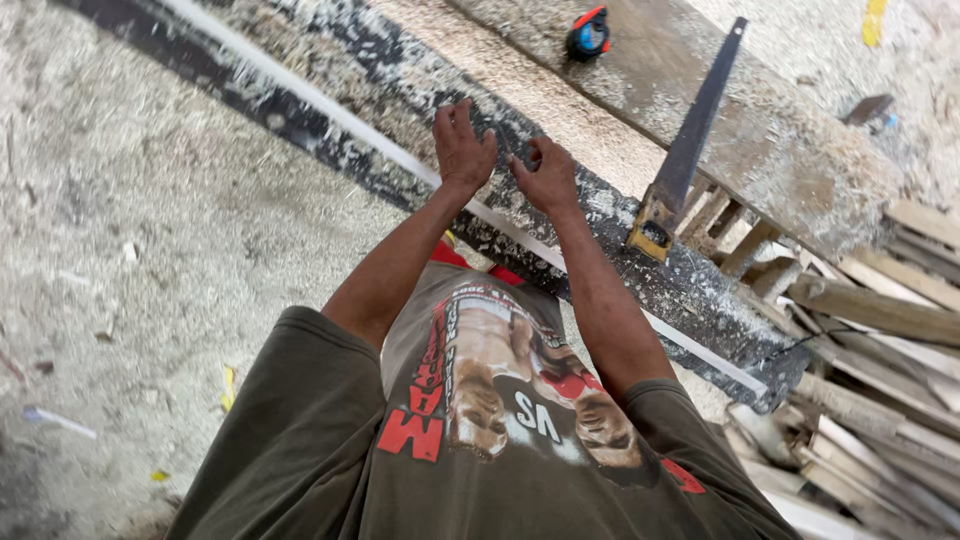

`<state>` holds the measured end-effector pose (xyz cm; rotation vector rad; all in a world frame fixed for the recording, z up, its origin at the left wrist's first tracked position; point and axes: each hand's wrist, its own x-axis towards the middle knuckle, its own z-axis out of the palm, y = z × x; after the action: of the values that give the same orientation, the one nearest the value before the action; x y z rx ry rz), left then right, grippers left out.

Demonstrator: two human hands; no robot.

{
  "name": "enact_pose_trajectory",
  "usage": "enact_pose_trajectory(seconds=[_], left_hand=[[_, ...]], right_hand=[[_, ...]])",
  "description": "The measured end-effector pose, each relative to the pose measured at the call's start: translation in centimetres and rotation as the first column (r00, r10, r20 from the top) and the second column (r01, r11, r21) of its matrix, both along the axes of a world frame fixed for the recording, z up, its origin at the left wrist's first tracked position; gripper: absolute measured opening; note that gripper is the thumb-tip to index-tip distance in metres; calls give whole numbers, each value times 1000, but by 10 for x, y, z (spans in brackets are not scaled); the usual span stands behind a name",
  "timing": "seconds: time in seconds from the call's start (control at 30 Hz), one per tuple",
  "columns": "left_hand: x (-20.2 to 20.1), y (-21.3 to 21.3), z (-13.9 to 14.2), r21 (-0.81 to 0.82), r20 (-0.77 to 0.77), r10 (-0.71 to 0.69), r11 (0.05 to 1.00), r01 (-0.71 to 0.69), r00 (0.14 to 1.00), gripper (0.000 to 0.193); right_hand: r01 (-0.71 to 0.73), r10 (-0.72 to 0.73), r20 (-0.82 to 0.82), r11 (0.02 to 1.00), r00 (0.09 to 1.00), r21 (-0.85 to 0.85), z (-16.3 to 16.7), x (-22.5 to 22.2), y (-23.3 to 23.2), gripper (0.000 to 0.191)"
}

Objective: The person marks a long white wooden board using a metal square and pencil, then saws the board with a hand saw. They then measure the board with a tape measure and mark it again, carry the board across the work area, and stack it with other boards.

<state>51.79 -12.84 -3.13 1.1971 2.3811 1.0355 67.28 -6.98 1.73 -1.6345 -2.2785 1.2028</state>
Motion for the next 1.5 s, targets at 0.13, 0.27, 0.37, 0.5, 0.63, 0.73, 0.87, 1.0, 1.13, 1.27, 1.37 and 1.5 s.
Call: enact_pose_trajectory(seconds=[0.13, 0.27, 0.37, 0.5, 0.63, 0.73, 0.87, 1.0, 1.13, 1.27, 1.37, 1.5], left_hand=[[2, 27, 0, -41, 43, -96, 994, 98, 994, 60], [11, 51, -2, -13, 167, -129, 991, 133, 977, 50], [15, 60, -7, 13, 221, -123, 992, 123, 967, 46], [10, 69, -13, -16, 310, -98, 994, 109, 946, 48], [-10, 85, -12, -71, 438, 0, 997, 34, 899, 55], [-39, 98, -8, -89, 610, 71, 996, -20, 789, 56], [-93, 97, 5, 76, 959, -44, 991, -107, 279, 50], [-154, 85, 19, 89, 994, -83, 993, -78, 70, 37], [-220, 76, 23, 106, 994, -101, 988, -115, 47, 32], [-285, 40, 27, 79, 990, -62, 988, -131, 128, 27], [-336, 18, 32, 36, 974, -33, 999, -13, 225, 26], [-383, 12, 39, 59, 825, -86, 996, 65, 559, 32]], right_hand=[[171, -172, -10, 968, 985, 182, 4, -7, 39, 63], [209, -194, -78, 876, 978, 435, -1, -20, 94, 81], [239, -228, -83, 837, 970, 493, -8, -35, 125, 99], [236, -246, -43, 843, 968, 483, -12, -50, 154, 96], [274, -307, 45, 900, 951, 340, -11, -59, 152, 73], [300, -291, -85, 947, 953, 118, -1, -78, 128, 65], [180, -142, -433, 983, 890, 47, 10, -121, 77, 64], [160, -123, -486, 986, 865, 36, 13, -172, 51, 69], [57, -37, -615, 998, 788, 14, 12, -222, 53, 59], [217, -154, -516, 974, 843, 63, 18, -281, 48, 34], [348, -269, -399, 927, 877, 142, 25, -323, 50, 31], [418, -329, -314, 865, 890, 278, 27, -359, 67, 18]])
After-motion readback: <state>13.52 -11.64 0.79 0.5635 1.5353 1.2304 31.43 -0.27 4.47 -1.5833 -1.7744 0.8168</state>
